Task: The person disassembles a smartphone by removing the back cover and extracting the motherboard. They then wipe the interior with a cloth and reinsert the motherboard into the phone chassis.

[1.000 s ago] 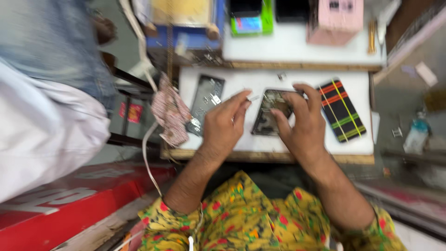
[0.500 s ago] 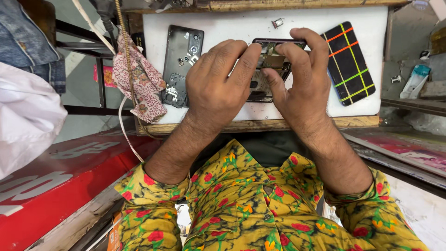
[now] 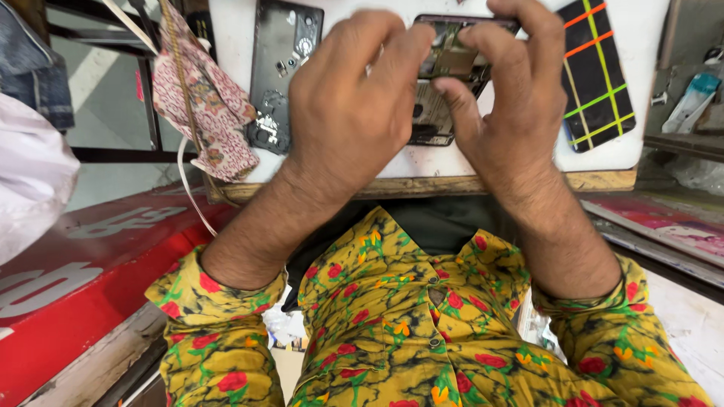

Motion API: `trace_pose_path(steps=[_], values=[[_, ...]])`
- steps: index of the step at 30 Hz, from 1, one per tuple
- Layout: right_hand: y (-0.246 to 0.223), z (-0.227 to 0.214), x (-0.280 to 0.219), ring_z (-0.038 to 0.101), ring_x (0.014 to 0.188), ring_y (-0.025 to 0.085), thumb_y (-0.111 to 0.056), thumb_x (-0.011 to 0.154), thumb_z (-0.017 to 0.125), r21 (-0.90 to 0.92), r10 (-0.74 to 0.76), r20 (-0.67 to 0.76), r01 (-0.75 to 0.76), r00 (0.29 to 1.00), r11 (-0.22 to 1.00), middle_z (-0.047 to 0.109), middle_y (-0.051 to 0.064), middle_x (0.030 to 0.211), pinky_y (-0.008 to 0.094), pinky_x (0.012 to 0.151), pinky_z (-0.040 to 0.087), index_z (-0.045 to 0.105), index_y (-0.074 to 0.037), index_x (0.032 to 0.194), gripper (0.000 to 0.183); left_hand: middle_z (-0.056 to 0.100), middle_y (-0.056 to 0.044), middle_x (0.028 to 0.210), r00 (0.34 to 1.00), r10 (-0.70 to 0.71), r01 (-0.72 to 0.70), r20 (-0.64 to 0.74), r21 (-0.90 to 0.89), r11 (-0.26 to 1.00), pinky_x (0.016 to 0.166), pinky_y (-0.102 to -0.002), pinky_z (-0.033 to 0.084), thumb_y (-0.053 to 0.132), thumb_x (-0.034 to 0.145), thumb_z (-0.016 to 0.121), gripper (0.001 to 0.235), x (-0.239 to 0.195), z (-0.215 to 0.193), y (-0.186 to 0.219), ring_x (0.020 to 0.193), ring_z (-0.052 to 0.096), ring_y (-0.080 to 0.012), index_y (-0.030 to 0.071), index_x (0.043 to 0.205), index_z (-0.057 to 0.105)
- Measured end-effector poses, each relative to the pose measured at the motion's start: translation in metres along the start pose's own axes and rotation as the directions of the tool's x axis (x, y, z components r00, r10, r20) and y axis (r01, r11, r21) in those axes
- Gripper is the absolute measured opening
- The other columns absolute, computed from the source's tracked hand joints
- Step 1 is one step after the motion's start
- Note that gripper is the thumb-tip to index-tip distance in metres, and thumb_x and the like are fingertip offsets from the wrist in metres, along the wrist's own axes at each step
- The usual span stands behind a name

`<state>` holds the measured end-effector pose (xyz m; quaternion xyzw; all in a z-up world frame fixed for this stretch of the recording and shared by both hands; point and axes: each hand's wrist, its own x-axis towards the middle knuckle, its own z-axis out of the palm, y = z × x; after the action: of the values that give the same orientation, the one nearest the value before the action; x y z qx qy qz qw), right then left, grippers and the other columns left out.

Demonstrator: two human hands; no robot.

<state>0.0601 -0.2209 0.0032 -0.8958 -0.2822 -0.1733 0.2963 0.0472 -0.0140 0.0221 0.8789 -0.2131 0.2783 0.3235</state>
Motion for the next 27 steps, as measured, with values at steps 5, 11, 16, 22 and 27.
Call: trace_pose_path(steps=[5,11,16,22,27], values=[[0.016,-0.001,-0.008,0.061,0.115,0.031,-0.006,0.093,0.089,-0.005,-0.020,0.047,0.021,0.999,1.000,0.050,0.013,0.132,0.038,0.093,0.056,0.051,-0.009,0.136,0.057,0.061,-0.009,0.108,0.996,-0.083,0.085,0.041,-0.061,0.994,0.084,-0.043,0.055,0.001,0.100,0.071,0.025,-0.003,0.001,-0.005,0.099,0.064,-0.0312,0.007,0.123,0.064],[0.039,0.016,-0.041,0.050,0.090,0.010,-0.005,0.109,0.083,0.558,0.243,0.051,-0.230,0.969,0.797,0.053,0.007,0.120,0.023,0.075,0.045,0.032,-0.008,0.145,0.062,0.063,-0.007,0.098,0.992,0.007,-0.018,0.123,0.087,0.996,0.078,-0.044,0.051,0.000,0.091,0.068,0.027,-0.010,0.007,-0.010,0.093,0.062,-0.0299,0.009,0.117,0.065],[0.069,0.032,-0.063,0.054,0.080,0.014,-0.006,0.128,0.068,0.808,0.414,0.068,-0.293,0.908,0.511,0.061,0.007,0.103,0.027,0.073,0.045,0.049,-0.006,0.134,0.020,0.059,-0.006,0.093,0.986,0.036,-0.073,0.160,0.228,0.971,0.076,-0.044,0.049,0.003,0.091,0.066,0.021,-0.015,0.009,-0.011,0.088,0.060,-0.0282,0.011,0.110,0.066],[0.094,0.043,-0.068,0.052,0.069,0.014,-0.003,0.122,0.062,0.929,0.437,0.130,-0.263,0.890,0.259,0.057,0.005,0.083,0.027,0.064,0.041,0.057,0.003,0.099,0.023,0.055,-0.007,0.090,0.986,0.130,-0.146,0.106,0.157,0.977,0.069,-0.043,0.045,-0.003,0.094,0.064,0.020,-0.018,0.006,-0.017,0.081,0.059,-0.0287,0.008,0.111,0.067],[0.093,0.045,-0.066,0.055,0.068,0.013,0.005,0.116,0.063,0.955,0.572,0.161,-0.274,0.804,0.115,0.057,0.002,0.077,0.026,0.063,0.041,0.060,0.000,0.089,0.027,0.053,-0.013,0.074,1.000,0.019,-0.024,0.021,0.247,0.969,0.061,-0.050,0.040,-0.001,0.092,0.074,0.014,-0.037,0.016,-0.034,0.066,0.055,-0.0383,0.005,0.086,0.063]])
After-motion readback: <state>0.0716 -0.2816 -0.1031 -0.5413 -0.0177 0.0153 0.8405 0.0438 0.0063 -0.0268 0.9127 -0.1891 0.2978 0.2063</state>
